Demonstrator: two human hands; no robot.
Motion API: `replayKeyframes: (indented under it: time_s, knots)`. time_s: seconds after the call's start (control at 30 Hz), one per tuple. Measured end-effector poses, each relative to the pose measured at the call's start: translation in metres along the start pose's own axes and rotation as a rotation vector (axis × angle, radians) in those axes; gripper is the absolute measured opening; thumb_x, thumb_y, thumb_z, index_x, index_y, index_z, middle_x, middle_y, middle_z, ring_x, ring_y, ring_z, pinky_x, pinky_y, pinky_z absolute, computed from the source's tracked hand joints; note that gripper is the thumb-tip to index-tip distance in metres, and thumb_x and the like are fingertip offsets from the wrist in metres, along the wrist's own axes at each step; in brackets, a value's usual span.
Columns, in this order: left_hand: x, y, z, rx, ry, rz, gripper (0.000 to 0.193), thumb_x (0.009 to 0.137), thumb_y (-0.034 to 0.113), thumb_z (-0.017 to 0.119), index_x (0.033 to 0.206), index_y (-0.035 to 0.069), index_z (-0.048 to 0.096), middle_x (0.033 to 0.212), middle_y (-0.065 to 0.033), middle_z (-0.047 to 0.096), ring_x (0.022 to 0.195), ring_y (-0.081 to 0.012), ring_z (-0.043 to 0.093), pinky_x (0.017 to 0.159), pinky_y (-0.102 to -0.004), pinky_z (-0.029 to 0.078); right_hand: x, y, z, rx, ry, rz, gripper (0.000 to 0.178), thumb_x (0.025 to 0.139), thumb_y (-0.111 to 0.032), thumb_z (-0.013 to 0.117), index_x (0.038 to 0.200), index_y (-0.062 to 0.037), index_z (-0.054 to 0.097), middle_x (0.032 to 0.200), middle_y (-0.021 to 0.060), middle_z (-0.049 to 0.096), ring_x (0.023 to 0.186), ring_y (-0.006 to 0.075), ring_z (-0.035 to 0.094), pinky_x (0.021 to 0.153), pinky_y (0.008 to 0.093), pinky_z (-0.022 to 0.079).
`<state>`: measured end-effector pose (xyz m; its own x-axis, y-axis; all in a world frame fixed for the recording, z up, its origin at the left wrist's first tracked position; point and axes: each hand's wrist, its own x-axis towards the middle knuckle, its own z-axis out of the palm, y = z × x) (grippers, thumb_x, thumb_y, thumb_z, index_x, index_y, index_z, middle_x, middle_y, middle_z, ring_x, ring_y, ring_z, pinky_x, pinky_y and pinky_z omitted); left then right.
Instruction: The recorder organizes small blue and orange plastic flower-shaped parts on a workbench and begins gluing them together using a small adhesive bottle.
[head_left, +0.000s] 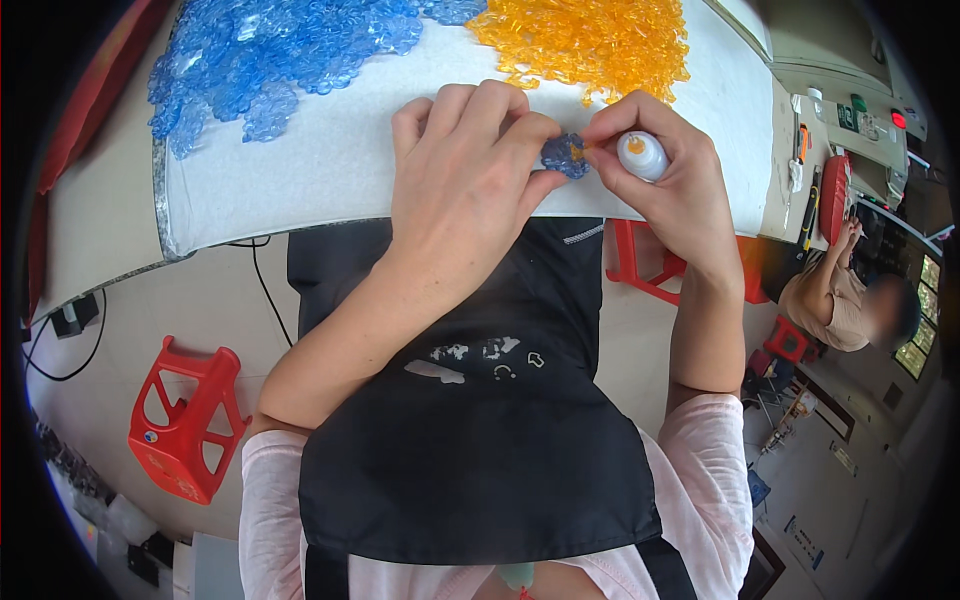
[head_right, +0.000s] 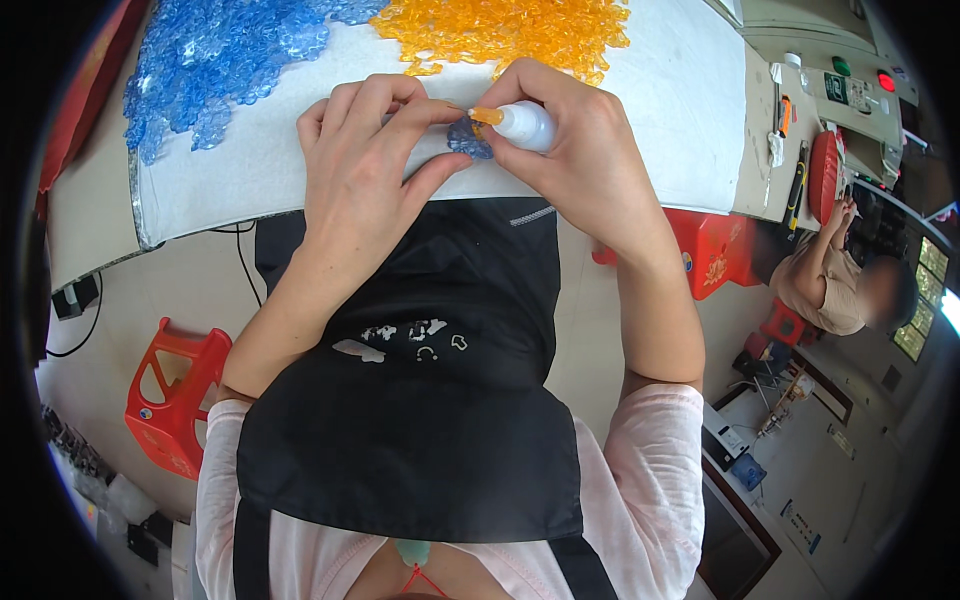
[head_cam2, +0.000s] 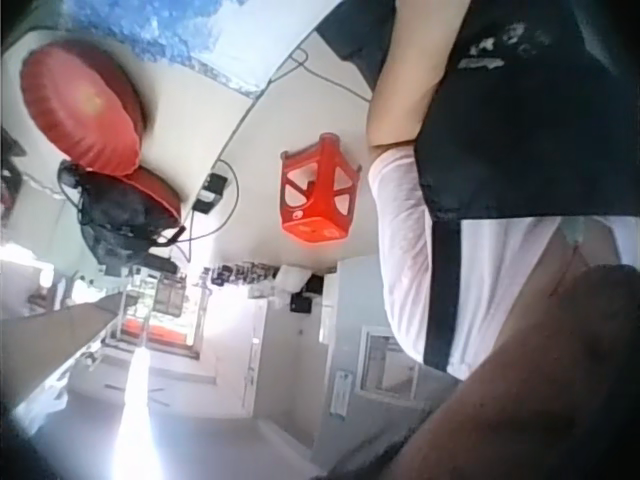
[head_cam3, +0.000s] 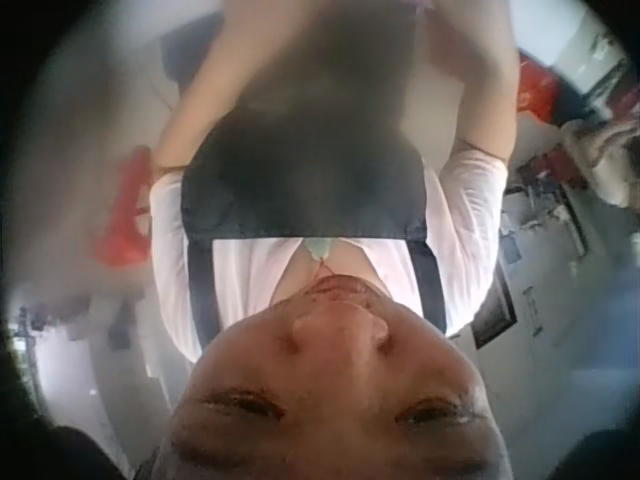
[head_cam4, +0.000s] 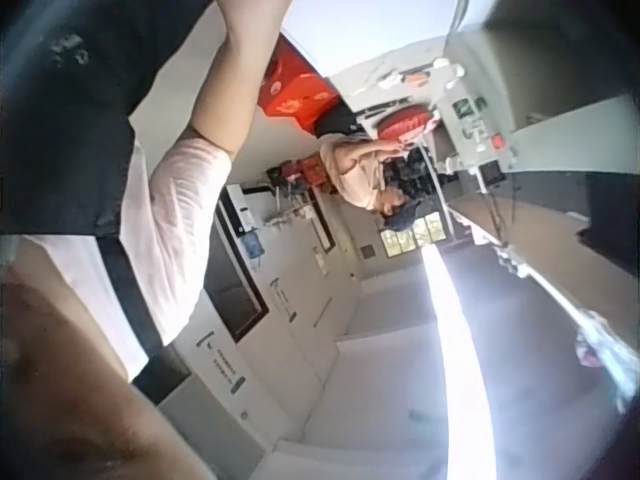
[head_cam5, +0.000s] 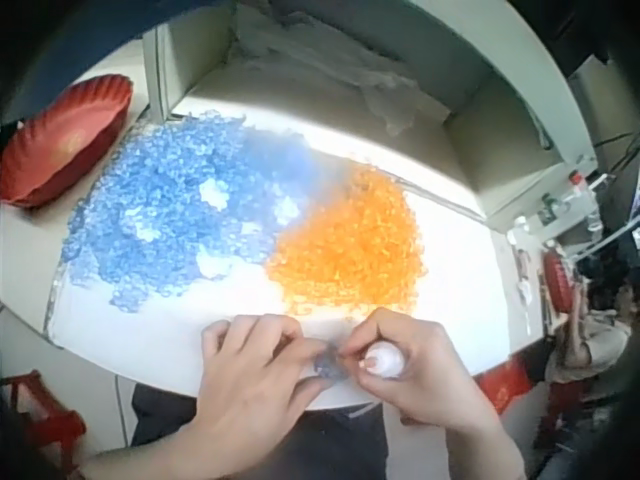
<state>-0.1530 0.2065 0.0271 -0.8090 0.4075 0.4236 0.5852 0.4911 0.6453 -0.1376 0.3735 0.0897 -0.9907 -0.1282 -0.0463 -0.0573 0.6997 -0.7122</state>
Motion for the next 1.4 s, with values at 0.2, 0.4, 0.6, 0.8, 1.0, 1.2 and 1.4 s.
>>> replayKeyframes:
  time_s: [0.2, 0.4, 0.6, 0.8, 1.0, 1.2, 1.4]
  knots:
    - [-0.001, 0.001, 0.001, 0.006, 0.013, -0.016, 0.032, 0.059, 0.019, 0.075, 0.087, 0.010, 0.063, 0.089, 0.0000, 0.049, 0.089, -0.0175, 0.047, 0.079, -0.0349, 0.030, 0.005, -0.002, 0.001, -0.053, -0.033, -0.048, 0.022, 0.066, 0.002, 0.066, 0.083, -0.0025, 0.053, 0.075, 0.0080, 0.060, 0.070, 0.0229, 0.060, 0.066, 0.0280, 0.046]
    - [-0.002, 0.001, 0.001, 0.006, 0.025, -0.010, 0.033, 0.059, 0.020, 0.075, 0.088, 0.009, 0.062, 0.089, -0.0005, 0.048, 0.088, -0.0178, 0.047, 0.079, -0.0353, 0.030, 0.008, -0.005, 0.001, -0.096, -0.063, -0.043, 0.023, 0.065, 0.003, 0.066, 0.084, -0.0026, 0.052, 0.075, 0.0091, 0.059, 0.071, 0.0239, 0.060, 0.066, 0.0291, 0.046]
    - [-0.002, 0.002, 0.001, 0.015, -0.017, -0.045, 0.034, 0.061, 0.024, 0.075, 0.090, 0.010, 0.063, 0.096, -0.0002, 0.051, 0.092, -0.0180, 0.047, 0.081, -0.0358, 0.030, 0.011, -0.009, 0.002, -0.135, -0.089, -0.078, 0.024, 0.066, 0.003, 0.066, 0.085, -0.0025, 0.052, 0.076, 0.0102, 0.060, 0.072, 0.0254, 0.060, 0.067, 0.0300, 0.047]
    - [-0.003, 0.001, 0.002, 0.035, -0.003, -0.044, 0.035, 0.061, 0.024, 0.075, 0.092, 0.012, 0.063, 0.095, 0.0002, 0.051, 0.092, -0.0177, 0.048, 0.081, -0.0360, 0.029, 0.010, -0.009, 0.006, -0.163, -0.077, -0.126, 0.027, 0.064, 0.003, 0.067, 0.086, -0.0021, 0.053, 0.078, 0.0103, 0.061, 0.075, 0.0268, 0.061, 0.067, 0.0308, 0.047]
    - [-0.003, 0.000, 0.003, 0.030, -0.009, -0.054, 0.036, 0.061, 0.024, 0.075, 0.093, 0.014, 0.061, 0.094, 0.0009, 0.051, 0.092, -0.0173, 0.048, 0.081, -0.0359, 0.029, 0.001, 0.000, 0.012, -0.141, 0.008, -0.133, 0.030, 0.062, 0.005, 0.067, 0.089, -0.0024, 0.057, 0.080, 0.0093, 0.061, 0.076, 0.0248, 0.061, 0.068, 0.0291, 0.048]
    - [-0.003, 0.001, 0.002, 0.023, -0.001, -0.057, 0.035, 0.061, 0.025, 0.075, 0.092, 0.014, 0.061, 0.094, 0.0016, 0.051, 0.091, -0.0169, 0.047, 0.081, -0.0355, 0.029, -0.002, 0.004, 0.012, -0.094, 0.053, -0.102, 0.026, 0.066, 0.007, 0.065, 0.090, -0.0019, 0.062, 0.081, 0.0071, 0.061, 0.077, 0.0185, 0.061, 0.070, 0.0257, 0.047]
    - [-0.003, 0.001, 0.002, 0.012, -0.002, -0.047, 0.033, 0.061, 0.025, 0.075, 0.090, 0.013, 0.062, 0.094, 0.0018, 0.051, 0.091, -0.0167, 0.047, 0.081, -0.0352, 0.029, -0.008, 0.005, 0.004, 0.199, 0.110, 0.084, 0.011, 0.076, 0.001, 0.064, 0.087, -0.0018, 0.065, 0.081, 0.0028, 0.063, 0.076, 0.0101, 0.059, 0.071, 0.0223, 0.046]
